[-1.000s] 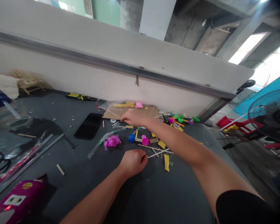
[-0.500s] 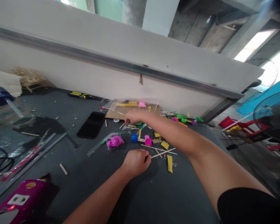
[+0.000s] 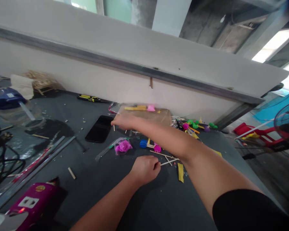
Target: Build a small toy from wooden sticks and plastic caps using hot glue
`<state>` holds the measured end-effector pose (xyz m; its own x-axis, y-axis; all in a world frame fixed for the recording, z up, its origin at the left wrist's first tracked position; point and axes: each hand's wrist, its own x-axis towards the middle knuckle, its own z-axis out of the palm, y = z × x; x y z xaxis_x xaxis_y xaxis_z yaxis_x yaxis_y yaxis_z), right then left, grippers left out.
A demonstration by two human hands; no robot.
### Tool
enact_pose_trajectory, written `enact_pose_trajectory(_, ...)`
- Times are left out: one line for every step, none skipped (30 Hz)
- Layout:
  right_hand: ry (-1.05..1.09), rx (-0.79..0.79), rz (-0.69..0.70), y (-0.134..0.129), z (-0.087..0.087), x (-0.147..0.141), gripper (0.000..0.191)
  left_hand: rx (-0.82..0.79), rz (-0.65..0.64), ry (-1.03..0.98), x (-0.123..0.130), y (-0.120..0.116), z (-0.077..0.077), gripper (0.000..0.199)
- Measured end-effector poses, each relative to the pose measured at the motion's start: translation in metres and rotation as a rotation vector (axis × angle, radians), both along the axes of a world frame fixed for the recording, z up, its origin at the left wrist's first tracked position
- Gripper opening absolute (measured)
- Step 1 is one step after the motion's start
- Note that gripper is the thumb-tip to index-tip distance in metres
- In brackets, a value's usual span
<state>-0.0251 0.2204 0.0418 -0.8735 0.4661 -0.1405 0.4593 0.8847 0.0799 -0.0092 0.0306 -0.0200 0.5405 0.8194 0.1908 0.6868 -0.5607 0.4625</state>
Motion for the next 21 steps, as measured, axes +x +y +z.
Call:
enact_pose_trajectory(-0.022, 0.007, 0.034, 0.001, -0.003, -0.004, 0.032, -0.003, -0.002, -0.002, 0.0, 0.0, 0.0, 0.025)
enact_pose_trajectory(-0.038, 0.014, 0.075, 0.002, -0.006, -0.006, 0.028, -0.006, -0.004, -0.004, 0.0, 0.0, 0.0, 0.025)
enact_pose_trajectory(-0.049, 0.021, 0.111, 0.003, -0.008, -0.008, 0.025, -0.009, -0.006, -0.005, 0.0, 0.0, 0.0, 0.025)
enact_pose_trajectory(-0.059, 0.021, 0.134, 0.004, -0.01, -0.008, 0.022, -0.01, -0.006, -0.005, 0.0, 0.0, 0.0, 0.025)
enact_pose_trajectory(-0.064, 0.015, 0.149, 0.004, -0.011, -0.008, 0.021, -0.008, -0.004, -0.005, 0.0, 0.0, 0.0, 0.025)
enact_pose_trajectory(-0.065, 0.004, 0.152, 0.004, -0.011, -0.007, 0.019, -0.006, -0.002, -0.004, 0.0, 0.0, 0.0, 0.025)
enact_pose_trajectory(-0.061, -0.002, 0.147, 0.003, -0.011, -0.006, 0.017, -0.002, 0.001, -0.003, 0.0, 0.0, 0.0, 0.025)
enact_pose_trajectory(-0.05, 0.001, 0.138, 0.003, -0.01, -0.006, 0.017, 0.001, 0.005, -0.002, 0.0, 0.0, -0.001, 0.025)
enact_pose_trajectory(-0.032, 0.011, 0.13, 0.003, -0.009, -0.006, 0.018, 0.004, 0.007, -0.002, 0.0, 0.0, -0.001, 0.025)
enact_pose_trajectory(-0.012, 0.022, 0.129, 0.002, -0.009, -0.007, 0.021, 0.007, 0.008, -0.002, 0.001, 0.001, -0.001, 0.025)
enact_pose_trajectory(0.006, 0.029, 0.133, 0.002, -0.009, -0.009, 0.024, 0.008, 0.008, -0.004, 0.001, 0.001, -0.001, 0.025)
enact_pose_trajectory(0.014, 0.03, 0.138, 0.002, -0.01, -0.012, 0.026, 0.01, 0.007, -0.005, 0.001, 0.001, -0.001, 0.025)
enact_pose_trajectory(0.008, 0.024, 0.145, 0.002, -0.011, -0.015, 0.028, 0.01, 0.007, -0.007, 0.001, 0.001, -0.001, 0.025)
enact_pose_trajectory(-0.011, 0.019, 0.15, 0.002, -0.012, -0.019, 0.028, 0.009, 0.005, -0.008, 0.001, 0.001, -0.001, 0.025)
enact_pose_trajectory(-0.034, 0.018, 0.153, 0.001, -0.013, -0.022, 0.027, 0.007, 0.003, -0.009, 0.001, 0.001, -0.001, 0.024)
enact_pose_trajectory(-0.056, 0.023, 0.153, 0.001, -0.014, -0.024, 0.025, 0.004, 0.0, -0.01, 0.001, 0.001, -0.001, 0.024)
enact_pose_trajectory(-0.062, 0.027, 0.151, 0.001, -0.014, -0.026, 0.023, -0.001, -0.003, -0.011, 0.001, 0.0, -0.001, 0.025)
enact_pose_trajectory(-0.057, 0.028, 0.148, 0.001, -0.013, -0.025, 0.02, -0.007, -0.004, -0.01, 0.0, 0.0, -0.001, 0.025)
enact_pose_trajectory(-0.047, 0.027, 0.141, 0.001, -0.01, -0.024, 0.017, -0.013, -0.004, -0.01, 0.0, 0.0, 0.0, 0.025)
enact_pose_trajectory(-0.023, 0.017, 0.122, 0.001, -0.006, -0.021, 0.014, -0.017, -0.002, -0.011, 0.0, 0.0, 0.0, 0.026)
enact_pose_trajectory(0.013, 0.001, 0.091, 0.001, 0.0, -0.016, 0.011, -0.02, 0.001, -0.011, 0.0, 0.0, 0.0, 0.026)
